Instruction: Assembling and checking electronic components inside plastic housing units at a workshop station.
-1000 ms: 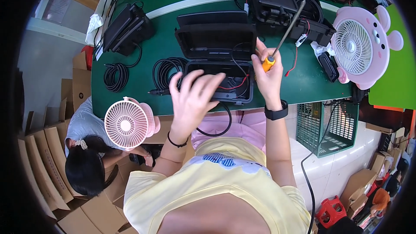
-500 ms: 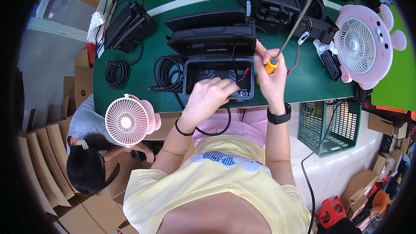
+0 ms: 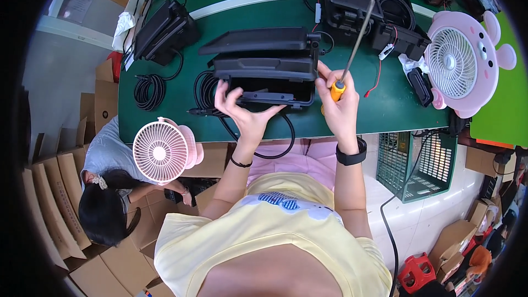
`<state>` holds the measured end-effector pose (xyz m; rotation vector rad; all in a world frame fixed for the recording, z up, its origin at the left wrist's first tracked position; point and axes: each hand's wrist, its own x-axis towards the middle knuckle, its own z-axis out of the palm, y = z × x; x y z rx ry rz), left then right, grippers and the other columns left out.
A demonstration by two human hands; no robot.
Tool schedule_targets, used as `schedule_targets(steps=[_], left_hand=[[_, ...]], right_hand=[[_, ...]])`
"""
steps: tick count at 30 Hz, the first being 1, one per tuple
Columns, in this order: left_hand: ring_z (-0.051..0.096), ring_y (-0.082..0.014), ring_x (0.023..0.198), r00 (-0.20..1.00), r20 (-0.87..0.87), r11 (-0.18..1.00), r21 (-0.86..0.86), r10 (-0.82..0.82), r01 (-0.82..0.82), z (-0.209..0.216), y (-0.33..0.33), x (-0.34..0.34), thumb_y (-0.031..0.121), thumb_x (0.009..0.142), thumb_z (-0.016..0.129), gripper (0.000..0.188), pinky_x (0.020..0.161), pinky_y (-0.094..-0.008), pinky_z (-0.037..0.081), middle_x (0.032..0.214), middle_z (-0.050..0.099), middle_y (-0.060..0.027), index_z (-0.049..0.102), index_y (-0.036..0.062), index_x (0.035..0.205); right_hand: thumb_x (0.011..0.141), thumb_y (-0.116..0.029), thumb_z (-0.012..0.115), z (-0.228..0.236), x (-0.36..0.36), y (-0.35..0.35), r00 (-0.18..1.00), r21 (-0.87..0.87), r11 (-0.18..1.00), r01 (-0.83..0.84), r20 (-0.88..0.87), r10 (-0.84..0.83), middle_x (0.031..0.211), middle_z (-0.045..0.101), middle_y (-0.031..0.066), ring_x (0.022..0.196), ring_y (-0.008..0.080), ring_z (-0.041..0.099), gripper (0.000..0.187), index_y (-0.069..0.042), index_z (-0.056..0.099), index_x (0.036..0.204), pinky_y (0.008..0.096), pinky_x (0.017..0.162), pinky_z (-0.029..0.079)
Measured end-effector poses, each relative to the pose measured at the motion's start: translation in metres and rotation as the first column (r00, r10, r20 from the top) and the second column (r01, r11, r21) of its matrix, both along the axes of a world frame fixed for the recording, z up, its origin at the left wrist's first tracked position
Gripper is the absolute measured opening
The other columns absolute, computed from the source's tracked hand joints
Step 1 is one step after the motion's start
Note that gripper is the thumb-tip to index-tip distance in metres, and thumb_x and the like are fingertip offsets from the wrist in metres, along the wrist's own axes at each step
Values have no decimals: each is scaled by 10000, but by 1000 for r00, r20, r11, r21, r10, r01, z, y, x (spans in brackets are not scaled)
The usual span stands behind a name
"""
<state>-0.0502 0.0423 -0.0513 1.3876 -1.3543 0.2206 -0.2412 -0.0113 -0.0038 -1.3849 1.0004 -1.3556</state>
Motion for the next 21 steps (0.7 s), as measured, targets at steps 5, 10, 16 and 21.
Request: schedule_targets(steps=[5,10,16,21], left_hand=[[391,-334,1318,948,-308,996,32,-74,88,-5,-6,11,116,465,987,1127,1103,-455,381,1466,219,-157,271,125,1335],[424,-332,1280,933,-347,993,37,-93,112,-8,-11,14,149,501,989,1060,1080,-448,403,1430,288,-171,290,103,1296],[523,-330,1151,923,-377,993,49,-78,104,0,-30,22,238,561,977,882,990,-420,464,1328,421,-206,330,64,1135],[552,-319,1085,994,-105,975,221,22,2,15,-30,31,300,607,953,812,915,-389,484,1307,433,-184,379,37,1117]], right_hand=[[958,-49,611,-7,5,-8,1000,-4,1000,27,-3,-27,1266,643,205,1034,138,616,194,-61,425,906,253,857,494],[966,-93,618,-4,5,-12,999,46,998,37,-6,-37,1232,660,195,1164,190,614,212,-62,425,885,255,859,485],[965,-114,628,-14,5,-22,995,34,999,37,-93,-34,1180,677,200,1213,217,597,225,-61,426,883,268,885,465],[963,-107,626,-23,3,-21,1000,72,997,13,8,-14,1180,679,205,1250,224,570,216,-65,427,889,278,936,454]])
